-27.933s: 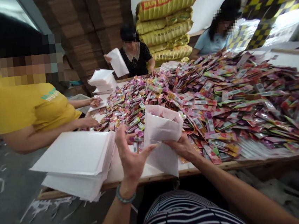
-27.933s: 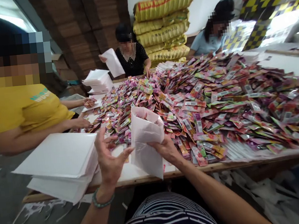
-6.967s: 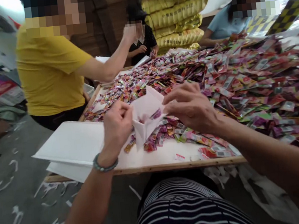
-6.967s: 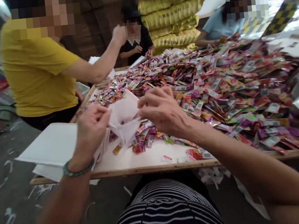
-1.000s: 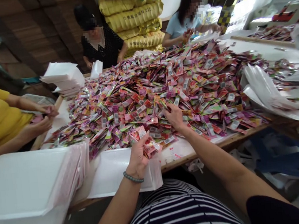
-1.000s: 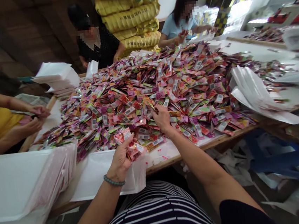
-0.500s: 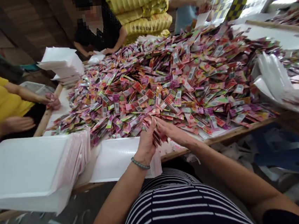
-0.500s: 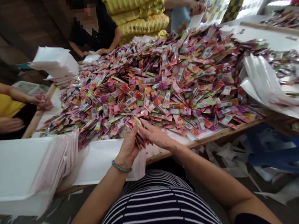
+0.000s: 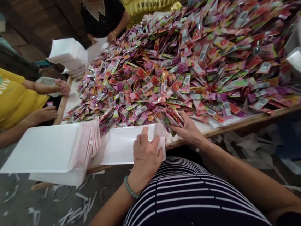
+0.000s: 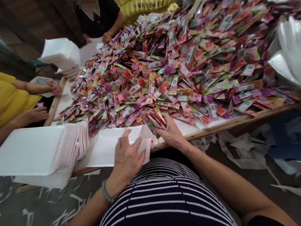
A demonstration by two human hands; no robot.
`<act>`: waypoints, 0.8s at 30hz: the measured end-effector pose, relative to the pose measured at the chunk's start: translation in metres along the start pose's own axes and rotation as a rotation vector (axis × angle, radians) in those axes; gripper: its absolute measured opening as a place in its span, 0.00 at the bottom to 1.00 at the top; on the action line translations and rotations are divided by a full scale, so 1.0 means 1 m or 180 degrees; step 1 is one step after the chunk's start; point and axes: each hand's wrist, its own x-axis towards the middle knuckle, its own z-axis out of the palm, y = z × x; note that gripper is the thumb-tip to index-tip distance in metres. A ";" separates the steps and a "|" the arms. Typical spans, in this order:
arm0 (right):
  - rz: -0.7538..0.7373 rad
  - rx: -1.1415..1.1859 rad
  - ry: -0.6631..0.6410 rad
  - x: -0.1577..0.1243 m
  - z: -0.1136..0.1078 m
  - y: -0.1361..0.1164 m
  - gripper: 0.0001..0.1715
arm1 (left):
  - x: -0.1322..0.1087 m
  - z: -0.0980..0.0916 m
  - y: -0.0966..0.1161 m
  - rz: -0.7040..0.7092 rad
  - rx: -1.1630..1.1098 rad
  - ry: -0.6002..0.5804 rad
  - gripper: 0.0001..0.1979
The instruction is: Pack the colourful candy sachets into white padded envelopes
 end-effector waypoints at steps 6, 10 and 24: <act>-0.0556 -0.0599 -0.0667 -0.025 0.012 0.010 0.23 | -0.014 0.005 -0.019 -0.0335 0.1406 -0.0332 0.26; -0.1439 -0.2026 -0.1199 -0.028 0.019 0.016 0.35 | -0.011 0.003 -0.030 -0.0132 0.0882 0.0324 0.30; -0.1578 -0.2390 -0.2636 0.016 0.033 -0.057 0.15 | 0.004 -0.003 0.000 -0.0062 -0.1395 0.0188 0.38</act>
